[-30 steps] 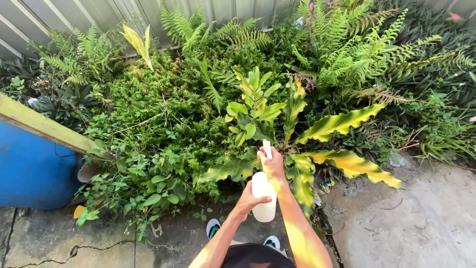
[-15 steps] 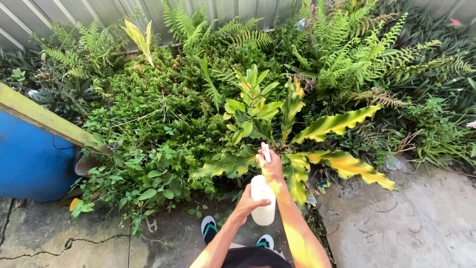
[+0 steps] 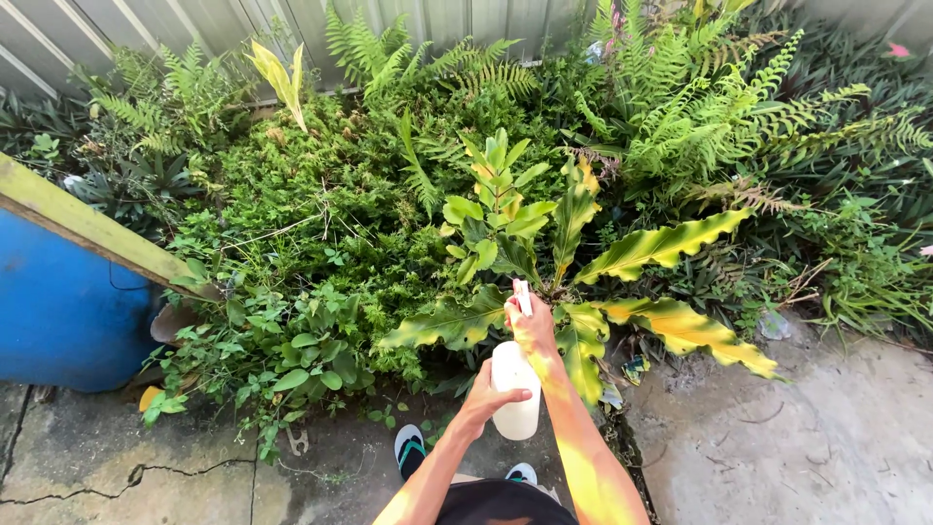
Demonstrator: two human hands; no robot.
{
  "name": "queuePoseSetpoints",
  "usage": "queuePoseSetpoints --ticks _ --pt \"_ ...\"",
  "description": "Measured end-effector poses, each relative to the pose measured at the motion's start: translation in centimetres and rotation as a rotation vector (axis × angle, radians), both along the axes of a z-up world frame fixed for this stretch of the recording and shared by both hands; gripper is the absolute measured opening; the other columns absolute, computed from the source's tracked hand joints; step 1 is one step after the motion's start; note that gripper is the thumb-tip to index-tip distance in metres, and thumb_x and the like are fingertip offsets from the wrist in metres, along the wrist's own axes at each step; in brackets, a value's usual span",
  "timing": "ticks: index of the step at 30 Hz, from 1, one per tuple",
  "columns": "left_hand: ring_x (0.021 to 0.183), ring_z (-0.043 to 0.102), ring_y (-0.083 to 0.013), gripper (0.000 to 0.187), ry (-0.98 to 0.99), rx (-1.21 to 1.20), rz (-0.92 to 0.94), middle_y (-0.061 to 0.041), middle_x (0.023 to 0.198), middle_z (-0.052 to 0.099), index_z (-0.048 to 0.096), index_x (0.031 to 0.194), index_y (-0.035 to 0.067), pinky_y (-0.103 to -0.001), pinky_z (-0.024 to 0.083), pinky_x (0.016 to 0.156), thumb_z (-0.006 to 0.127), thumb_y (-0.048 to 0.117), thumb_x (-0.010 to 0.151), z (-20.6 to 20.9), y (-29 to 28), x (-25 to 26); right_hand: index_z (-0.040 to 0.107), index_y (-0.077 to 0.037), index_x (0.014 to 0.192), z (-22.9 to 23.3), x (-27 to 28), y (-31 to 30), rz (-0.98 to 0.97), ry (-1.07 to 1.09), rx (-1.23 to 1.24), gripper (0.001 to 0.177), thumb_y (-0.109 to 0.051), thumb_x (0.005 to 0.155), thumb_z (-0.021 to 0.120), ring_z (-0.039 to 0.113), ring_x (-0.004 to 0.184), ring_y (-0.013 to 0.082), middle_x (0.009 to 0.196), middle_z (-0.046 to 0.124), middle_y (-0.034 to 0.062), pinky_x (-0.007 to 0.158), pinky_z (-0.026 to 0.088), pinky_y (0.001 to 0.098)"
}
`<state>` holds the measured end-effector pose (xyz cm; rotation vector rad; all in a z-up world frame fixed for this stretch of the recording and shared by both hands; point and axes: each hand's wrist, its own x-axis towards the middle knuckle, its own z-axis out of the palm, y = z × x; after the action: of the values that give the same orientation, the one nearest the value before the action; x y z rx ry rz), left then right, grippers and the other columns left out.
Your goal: Misting various garden plants using a hand-held spray bottle
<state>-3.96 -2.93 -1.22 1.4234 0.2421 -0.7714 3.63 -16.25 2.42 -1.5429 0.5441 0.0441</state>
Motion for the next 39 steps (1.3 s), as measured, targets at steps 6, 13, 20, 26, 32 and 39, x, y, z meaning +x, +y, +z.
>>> queuePoseSetpoints --ticks 6,13,20,26,32,39 --pt "0.112 0.06 -0.0209 0.1 0.0 -0.003 0.018 -0.008 0.129 0.063 0.045 0.139 0.016 -0.036 0.051 0.084 0.088 0.038 0.051 -0.1 -0.1 0.0 0.066 -0.006 0.117 -1.2 0.6 -0.4 0.054 -0.042 0.032 0.026 -0.014 0.093 0.067 0.058 0.061 0.0132 0.085 0.069 0.0097 0.051 0.048 0.0238" --pt "0.114 0.058 -0.0204 0.103 -0.027 -0.003 0.033 -0.008 0.13 0.06 0.043 0.14 0.016 -0.035 0.05 0.085 0.088 0.037 0.05 0.1 -0.1 -0.8 0.067 -0.003 0.104 0.1 -0.6 0.2 0.034 -0.021 -0.03 0.012 -0.011 0.097 0.061 0.066 0.067 0.0206 0.078 0.068 0.0112 0.065 0.058 0.0338" --pt "0.114 0.057 -0.021 0.102 -0.012 0.014 0.01 -0.008 0.131 0.059 0.043 0.141 0.017 -0.036 0.05 0.085 0.087 0.038 0.051 0.1 -0.3 -2.2 0.065 -0.005 0.113 -0.8 -2.1 -0.4 0.009 -0.107 0.142 0.021 -0.012 0.094 0.067 0.055 0.059 0.0113 0.081 0.066 0.0075 0.049 0.043 0.0223" --pt "0.114 0.058 -0.0182 0.099 -0.026 -0.05 -0.006 -0.007 0.129 0.06 0.044 0.14 0.014 -0.033 0.05 0.09 0.087 0.035 0.054 -1.2 -0.9 -3.4 0.066 -0.008 0.113 -1.0 -3.3 -1.1 0.022 -0.094 0.052 0.025 -0.019 0.091 0.069 0.062 0.079 0.0138 0.097 0.065 0.0045 0.071 0.055 0.0288" --pt "0.119 0.058 -0.0179 0.085 -0.108 -0.227 -0.001 -0.006 0.135 0.06 0.042 0.143 0.015 -0.041 0.053 0.091 0.066 0.052 0.07 -4.1 -0.2 -2.3 0.061 -0.004 0.109 1.9 -4.2 -0.3 0.035 -0.135 0.076 0.015 -0.002 0.095 0.058 0.063 0.084 0.0176 0.106 0.063 0.0113 0.071 0.063 0.0304" --pt "0.143 0.04 -0.0337 0.081 0.01 -0.211 0.154 -0.02 0.154 0.043 0.043 0.152 0.005 -0.051 0.038 0.114 0.042 0.067 0.1 4.7 -0.1 -0.7 0.062 0.0 0.112 2.7 -3.3 0.9 -0.023 -0.369 0.064 0.025 0.006 0.088 0.061 0.062 0.079 0.0187 0.086 0.063 0.0111 0.056 0.064 0.0292"
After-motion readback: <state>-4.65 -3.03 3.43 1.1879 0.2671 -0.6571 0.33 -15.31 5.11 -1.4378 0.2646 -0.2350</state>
